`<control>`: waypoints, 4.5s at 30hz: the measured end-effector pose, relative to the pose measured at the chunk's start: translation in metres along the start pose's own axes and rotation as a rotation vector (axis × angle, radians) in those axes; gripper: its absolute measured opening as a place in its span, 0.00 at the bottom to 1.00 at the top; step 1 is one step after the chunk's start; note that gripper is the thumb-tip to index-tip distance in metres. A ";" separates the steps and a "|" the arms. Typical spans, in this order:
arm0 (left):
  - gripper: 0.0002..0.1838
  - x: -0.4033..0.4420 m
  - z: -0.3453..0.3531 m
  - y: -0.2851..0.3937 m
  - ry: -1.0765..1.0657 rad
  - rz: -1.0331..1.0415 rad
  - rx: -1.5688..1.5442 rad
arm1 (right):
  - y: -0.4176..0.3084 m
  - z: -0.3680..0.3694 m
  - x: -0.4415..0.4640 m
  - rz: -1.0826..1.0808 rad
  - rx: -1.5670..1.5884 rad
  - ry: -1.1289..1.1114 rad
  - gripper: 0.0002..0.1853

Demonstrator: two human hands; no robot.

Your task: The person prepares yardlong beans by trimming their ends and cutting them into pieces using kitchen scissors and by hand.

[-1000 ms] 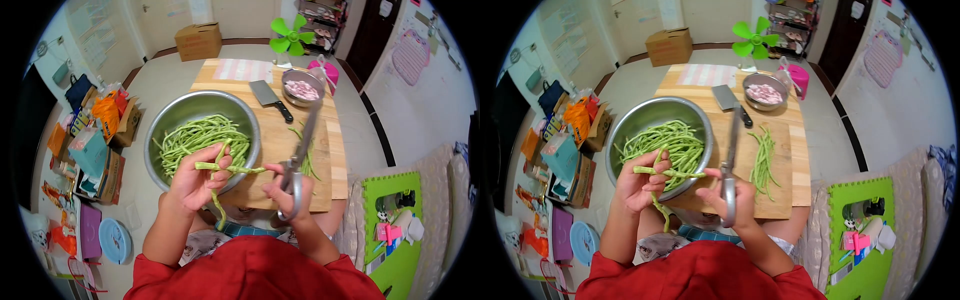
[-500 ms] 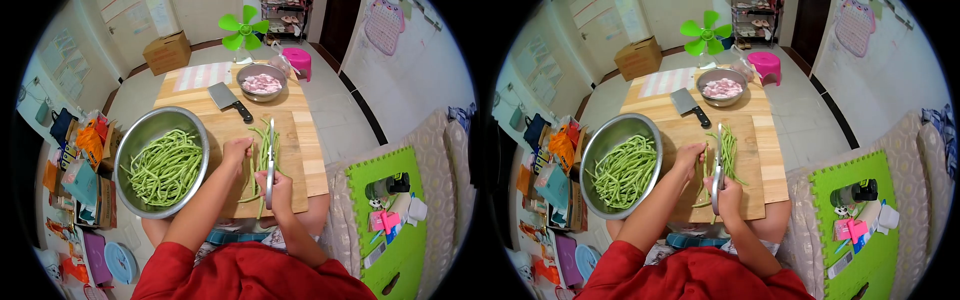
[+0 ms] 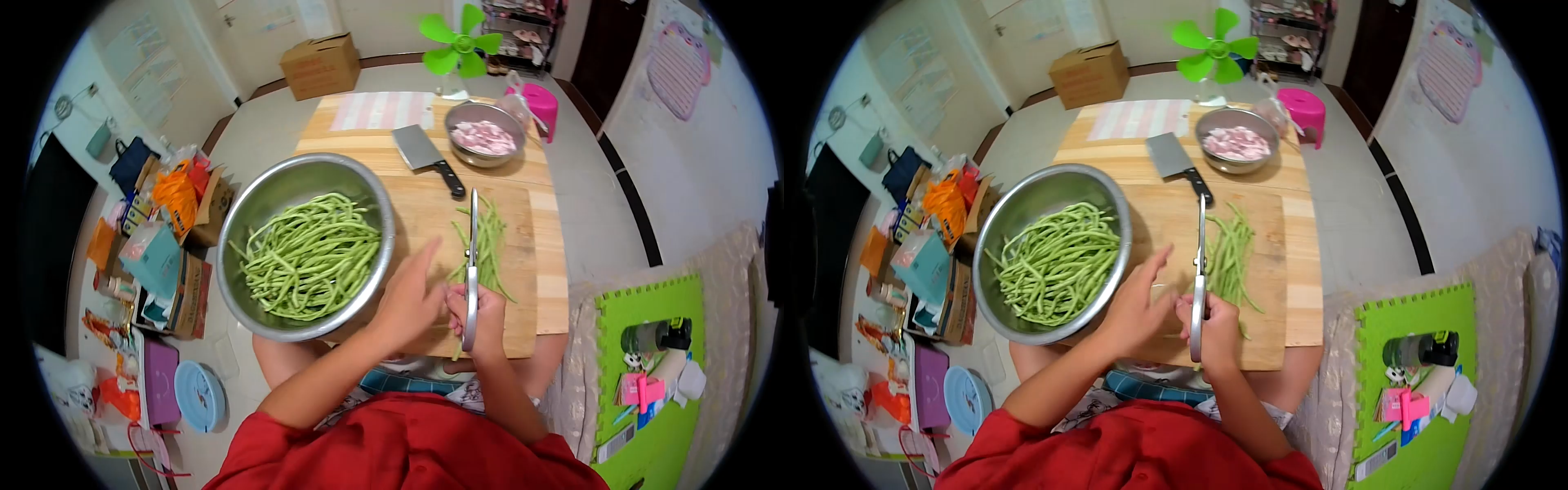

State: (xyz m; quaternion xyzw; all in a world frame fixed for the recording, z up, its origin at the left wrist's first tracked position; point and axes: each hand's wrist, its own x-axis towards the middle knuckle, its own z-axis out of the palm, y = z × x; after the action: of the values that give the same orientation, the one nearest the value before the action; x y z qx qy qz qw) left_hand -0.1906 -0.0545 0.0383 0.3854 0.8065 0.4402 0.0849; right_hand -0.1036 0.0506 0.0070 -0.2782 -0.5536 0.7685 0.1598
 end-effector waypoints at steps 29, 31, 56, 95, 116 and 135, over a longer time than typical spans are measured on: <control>0.28 -0.106 -0.162 0.088 -0.946 0.422 -0.962 | -0.037 0.138 -0.050 0.150 -0.243 -0.392 0.09; 0.29 -0.123 -0.182 0.081 -0.636 0.323 -0.648 | -0.034 0.136 -0.047 0.210 -0.257 -0.390 0.08; 0.13 -0.129 -0.116 -0.019 0.201 0.317 -0.304 | -0.010 0.160 0.000 0.139 -0.037 -0.559 0.11; 0.15 -0.072 -0.155 -0.042 -0.218 -0.022 -0.956 | -0.054 0.173 0.016 -0.065 0.256 -0.587 0.22; 0.07 -0.059 -0.133 -0.069 0.304 -0.399 -0.829 | -0.023 0.162 0.019 -0.015 0.175 -0.491 0.07; 0.11 -0.057 -0.129 -0.072 0.281 -0.391 -0.832 | -0.019 0.153 0.016 -0.157 -0.137 -0.428 0.10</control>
State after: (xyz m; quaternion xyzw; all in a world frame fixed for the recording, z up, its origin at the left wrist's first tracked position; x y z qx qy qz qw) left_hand -0.2524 -0.2004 0.0479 0.0964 0.6230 0.7492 0.2031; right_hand -0.2101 -0.0509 0.0559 -0.0749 -0.6455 0.7559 0.0789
